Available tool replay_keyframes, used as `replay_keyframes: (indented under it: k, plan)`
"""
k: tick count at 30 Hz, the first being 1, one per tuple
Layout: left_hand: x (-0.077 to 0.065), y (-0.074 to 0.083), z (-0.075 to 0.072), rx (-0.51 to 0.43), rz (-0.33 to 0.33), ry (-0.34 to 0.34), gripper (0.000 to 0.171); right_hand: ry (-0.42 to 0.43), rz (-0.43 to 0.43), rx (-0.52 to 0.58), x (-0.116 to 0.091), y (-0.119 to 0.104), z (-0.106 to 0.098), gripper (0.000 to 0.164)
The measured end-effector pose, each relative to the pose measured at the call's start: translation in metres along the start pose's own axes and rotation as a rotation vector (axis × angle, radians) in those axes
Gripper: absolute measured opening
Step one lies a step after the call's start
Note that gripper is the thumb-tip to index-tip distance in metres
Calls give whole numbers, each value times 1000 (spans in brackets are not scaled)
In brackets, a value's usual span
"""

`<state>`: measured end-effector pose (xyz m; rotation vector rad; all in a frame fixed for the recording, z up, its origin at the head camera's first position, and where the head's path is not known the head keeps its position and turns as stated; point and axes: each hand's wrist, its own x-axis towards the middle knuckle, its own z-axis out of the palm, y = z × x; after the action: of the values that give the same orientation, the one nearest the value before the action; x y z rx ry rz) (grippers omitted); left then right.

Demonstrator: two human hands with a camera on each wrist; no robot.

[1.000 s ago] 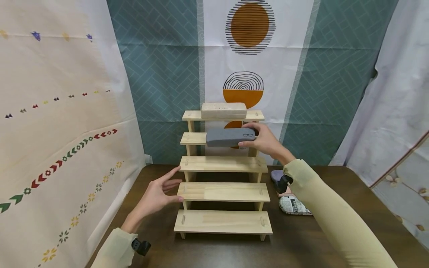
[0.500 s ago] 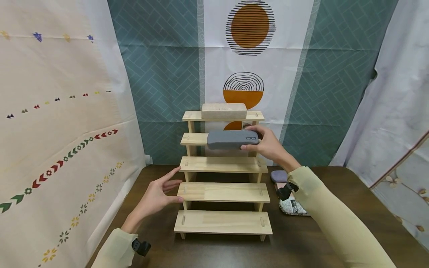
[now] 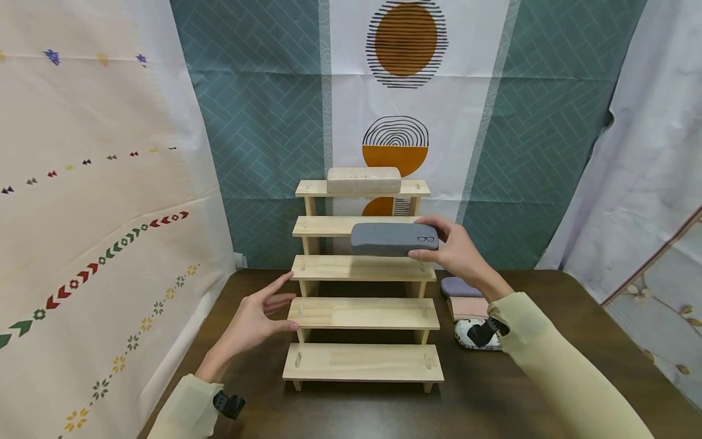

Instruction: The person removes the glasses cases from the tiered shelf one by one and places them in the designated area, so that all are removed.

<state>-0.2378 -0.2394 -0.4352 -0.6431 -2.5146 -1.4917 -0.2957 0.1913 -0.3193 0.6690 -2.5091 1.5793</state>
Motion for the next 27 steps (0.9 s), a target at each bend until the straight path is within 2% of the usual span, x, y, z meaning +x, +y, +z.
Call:
replay_keyframes:
  k: [11, 19, 27]
  plan:
    - [-1, -1, -1, 4, -28, -8, 103, 15, 0, -23, -34, 17, -6, 67]
    - [-1, 0, -1, -7, -24, -8, 103, 27, 5, 4, -59, 23, -10, 67]
    - [0, 0, -1, -4, -18, -8, 103, 31, -4, -23, -83, 30, -12, 68]
